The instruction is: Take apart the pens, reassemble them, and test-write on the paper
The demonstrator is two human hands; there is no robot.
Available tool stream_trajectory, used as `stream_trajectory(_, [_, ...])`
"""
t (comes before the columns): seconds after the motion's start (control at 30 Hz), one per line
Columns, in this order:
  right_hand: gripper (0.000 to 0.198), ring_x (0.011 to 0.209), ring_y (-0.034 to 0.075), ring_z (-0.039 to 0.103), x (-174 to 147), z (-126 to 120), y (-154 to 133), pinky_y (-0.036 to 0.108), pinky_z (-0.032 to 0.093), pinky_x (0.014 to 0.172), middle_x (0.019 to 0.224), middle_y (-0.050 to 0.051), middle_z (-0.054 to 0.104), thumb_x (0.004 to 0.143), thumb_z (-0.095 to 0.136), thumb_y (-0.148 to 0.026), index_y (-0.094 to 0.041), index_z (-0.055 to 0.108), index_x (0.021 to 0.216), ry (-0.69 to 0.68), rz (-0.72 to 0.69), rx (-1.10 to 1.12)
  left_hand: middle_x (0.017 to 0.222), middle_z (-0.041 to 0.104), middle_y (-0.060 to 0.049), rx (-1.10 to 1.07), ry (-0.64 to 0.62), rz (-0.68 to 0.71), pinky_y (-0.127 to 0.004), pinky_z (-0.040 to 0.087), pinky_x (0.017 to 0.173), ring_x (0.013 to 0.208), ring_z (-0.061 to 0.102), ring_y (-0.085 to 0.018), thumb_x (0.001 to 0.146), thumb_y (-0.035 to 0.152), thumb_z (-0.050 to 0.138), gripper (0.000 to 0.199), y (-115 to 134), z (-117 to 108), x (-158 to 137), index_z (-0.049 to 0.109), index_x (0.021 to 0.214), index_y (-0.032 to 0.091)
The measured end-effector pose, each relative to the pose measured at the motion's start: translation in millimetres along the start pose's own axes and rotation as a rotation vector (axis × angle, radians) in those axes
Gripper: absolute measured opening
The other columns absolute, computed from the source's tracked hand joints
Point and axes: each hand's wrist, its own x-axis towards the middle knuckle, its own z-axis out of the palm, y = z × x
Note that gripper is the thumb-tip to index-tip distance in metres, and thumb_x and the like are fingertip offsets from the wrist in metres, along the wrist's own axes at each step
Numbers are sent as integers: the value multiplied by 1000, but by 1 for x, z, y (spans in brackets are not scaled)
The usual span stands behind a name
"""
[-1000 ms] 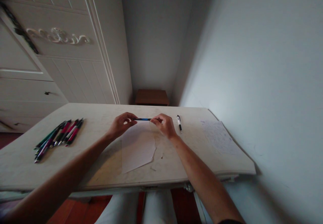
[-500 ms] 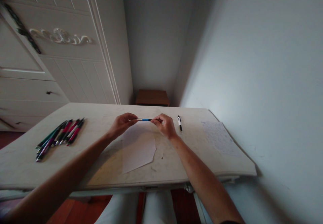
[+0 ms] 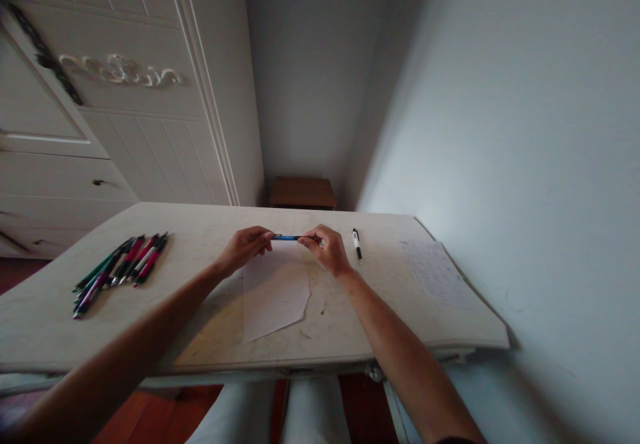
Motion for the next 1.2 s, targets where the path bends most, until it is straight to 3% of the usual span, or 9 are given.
stream_trajectory(0.07, [26, 65, 16, 59, 0, 0, -1, 27, 48, 62, 71, 4, 67, 82, 67, -43, -19, 67, 74, 4, -2, -8, 77, 68, -6, -51, 11, 23, -23, 45, 55, 62, 58, -13, 77, 50, 67, 39, 2, -1, -1, 66, 90, 14])
stream_trajectory(0.2, [24, 65, 16, 59, 0, -1, -2, 27, 47, 62, 71, 3, 66, 82, 67, -41, -19, 68, 74, 14, 2, -19, 103, 67, -11, -129, 34, 45, -25, 49, 60, 74, 62, -15, 70, 46, 75, 51, 5, -1, -2, 61, 108, 14])
stream_trajectory(0.3, [24, 65, 16, 59, 0, -1, -2, 28, 48, 63, 71, 4, 66, 82, 67, -42, -19, 68, 74, 8, 11, -21, 86, 67, -7, -122, 43, 18, -22, 42, 49, 61, 58, -12, 81, 57, 60, 53, 3, 1, -1, 59, 111, 13])
stream_trajectory(0.43, [24, 65, 16, 58, 0, 0, -1, 28, 48, 63, 71, 4, 66, 82, 68, -42, -19, 68, 73, 4, 3, -15, 60, 59, -2, -29, -18, -5, -21, 35, 44, 47, 46, -9, 88, 60, 46, 51, -3, 1, 0, 65, 86, 13])
stream_trajectory(0.6, [23, 65, 16, 58, 1, -1, -2, 28, 47, 62, 70, 4, 66, 82, 67, -40, -18, 68, 74, -1, 9, -5, 88, 70, -8, -52, 33, 60, -25, 47, 59, 70, 60, -15, 75, 49, 69, 41, -2, 0, 1, 66, 97, 14])
stream_trajectory(0.73, [23, 66, 16, 59, 1, -2, -3, 28, 48, 63, 71, 4, 67, 83, 67, -40, -18, 69, 75, 4, 13, 2, 110, 66, -12, -93, 82, 73, -26, 50, 62, 79, 62, -16, 64, 45, 80, 62, 2, 1, 1, 59, 113, 14])
stream_trajectory(0.83, [26, 66, 17, 60, 1, -1, -3, 28, 48, 64, 72, 4, 67, 83, 66, -43, -19, 68, 74, 8, 12, 1, 90, 68, -9, -87, 116, 72, -23, 47, 56, 68, 60, -14, 75, 56, 68, 58, 2, 3, 1, 60, 111, 12])
stream_trajectory(0.97, [28, 67, 17, 60, 1, 0, -3, 29, 49, 65, 72, 4, 67, 82, 67, -46, -19, 68, 74, 9, 7, 5, 60, 63, -3, -65, 32, 4, -21, 35, 42, 44, 45, -9, 86, 63, 47, 54, 4, 4, -1, 64, 88, 12])
stream_trajectory(1.2, [26, 66, 17, 58, 1, -1, -3, 29, 48, 64, 72, 4, 67, 83, 66, -44, -20, 69, 75, 3, 10, -2, 81, 69, -6, -200, 17, 43, -25, 49, 59, 65, 60, -13, 69, 44, 77, 42, 7, 3, -3, 65, 94, 13])
